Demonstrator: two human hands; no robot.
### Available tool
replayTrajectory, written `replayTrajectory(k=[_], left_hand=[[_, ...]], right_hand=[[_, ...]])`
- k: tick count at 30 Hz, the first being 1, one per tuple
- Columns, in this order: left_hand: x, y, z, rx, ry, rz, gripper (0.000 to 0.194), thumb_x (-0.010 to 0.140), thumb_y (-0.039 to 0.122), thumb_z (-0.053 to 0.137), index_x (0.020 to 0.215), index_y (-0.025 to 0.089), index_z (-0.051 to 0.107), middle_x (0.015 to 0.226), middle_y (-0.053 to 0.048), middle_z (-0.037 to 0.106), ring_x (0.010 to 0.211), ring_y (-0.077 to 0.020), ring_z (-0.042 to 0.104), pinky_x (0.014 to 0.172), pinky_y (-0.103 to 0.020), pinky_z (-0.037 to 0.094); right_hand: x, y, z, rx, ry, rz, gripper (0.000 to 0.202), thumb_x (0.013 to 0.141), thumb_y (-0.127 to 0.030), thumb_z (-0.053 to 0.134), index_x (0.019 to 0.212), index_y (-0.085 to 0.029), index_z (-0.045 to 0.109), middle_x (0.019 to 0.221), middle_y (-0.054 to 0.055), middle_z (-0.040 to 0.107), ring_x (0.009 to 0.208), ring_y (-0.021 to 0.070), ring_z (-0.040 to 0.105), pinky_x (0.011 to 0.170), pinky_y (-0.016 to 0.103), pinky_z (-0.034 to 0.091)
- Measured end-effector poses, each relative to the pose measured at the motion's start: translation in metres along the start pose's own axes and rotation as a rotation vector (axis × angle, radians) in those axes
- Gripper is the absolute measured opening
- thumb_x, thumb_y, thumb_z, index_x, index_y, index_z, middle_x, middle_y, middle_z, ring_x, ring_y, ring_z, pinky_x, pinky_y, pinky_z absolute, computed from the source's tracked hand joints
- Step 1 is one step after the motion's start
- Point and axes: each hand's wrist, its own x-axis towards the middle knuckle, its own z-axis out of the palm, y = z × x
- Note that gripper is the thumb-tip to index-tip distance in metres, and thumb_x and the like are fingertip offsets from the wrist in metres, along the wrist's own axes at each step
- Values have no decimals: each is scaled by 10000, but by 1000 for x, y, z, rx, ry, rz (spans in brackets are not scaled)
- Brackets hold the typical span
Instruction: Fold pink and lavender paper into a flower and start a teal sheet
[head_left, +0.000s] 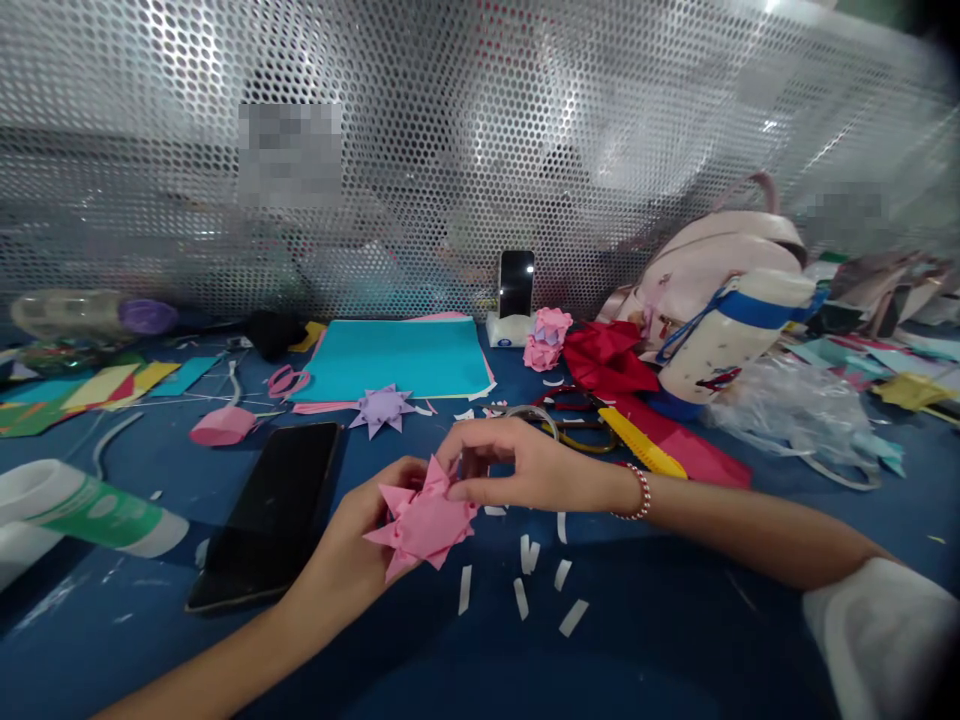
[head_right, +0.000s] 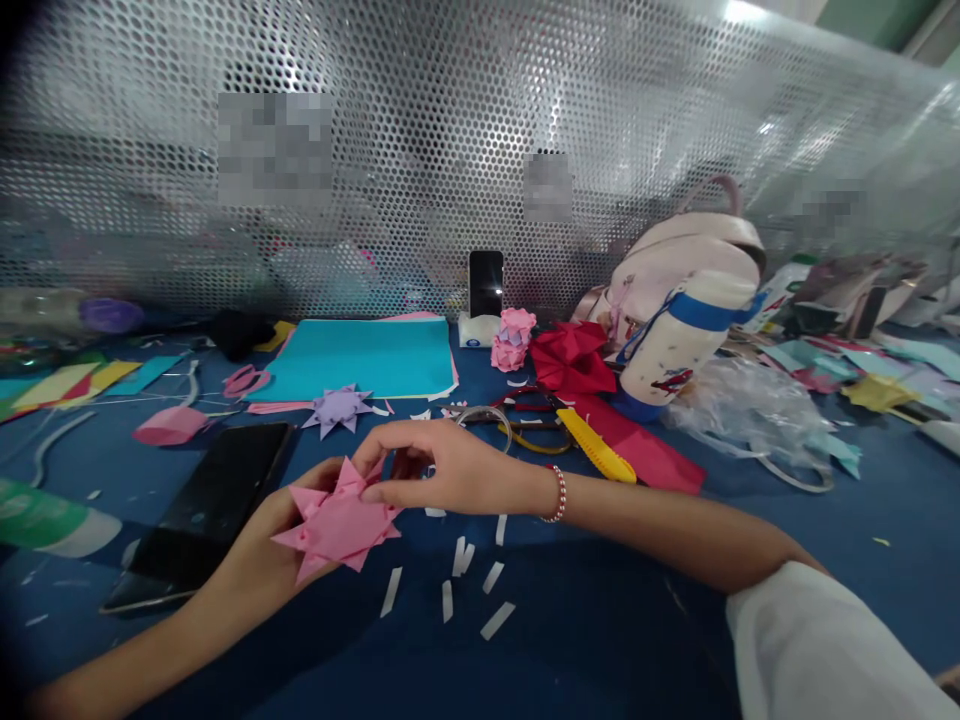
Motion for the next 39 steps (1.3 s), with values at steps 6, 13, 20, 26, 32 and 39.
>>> replayTrajectory(k=[6,13,20,26,32,39], left_hand=[[-2,-5,-7,197,-21,137,183,778,293,747,866,199,616,858,-21,652,748,-183,619,630,-250,510],[-2,-5,-5,311,42,189,241,763,260,735,965,178,633,940,-63,704,831,-225,683,702,-294,551],[1,3,-5,402,52,232,181,737,236,712,903,183,660,892,-45,717,747,-196,677,646,-261,532],[0,3,-6,407,10,215,191,792,242,708,974,211,657,885,-19,706,722,-165,649,629,-240,499],[-2,1,-10,355,37,277,247,789,233,722,1031,232,670,964,-27,722,837,-194,681,731,-263,526],[-3,0,-12,366,74,349,287,790,244,722,1068,260,653,979,-19,699,840,-187,662,742,-268,508]], right_hand=[[-5,-2,3,-196,92,-150,137,917,-241,659,1044,-190,660,1040,37,657,807,109,581,723,226,511],[-7,-4,4,-244,101,-188,300,920,-226,651,1218,-217,617,1178,58,659,928,135,615,784,237,531],[-11,-7,7,-250,120,-99,486,841,-128,688,1295,-221,539,1057,29,642,884,131,618,797,243,528],[-11,-10,9,-267,130,-125,460,846,-127,686,1275,-217,548,1052,35,653,923,155,623,849,281,520],[-12,-14,10,-332,151,-184,411,845,-82,653,1233,-194,573,1046,40,664,917,150,621,878,294,508],[-16,-23,6,-254,66,-197,397,860,-73,637,1231,-205,580,1055,28,681,934,138,641,920,299,508]])
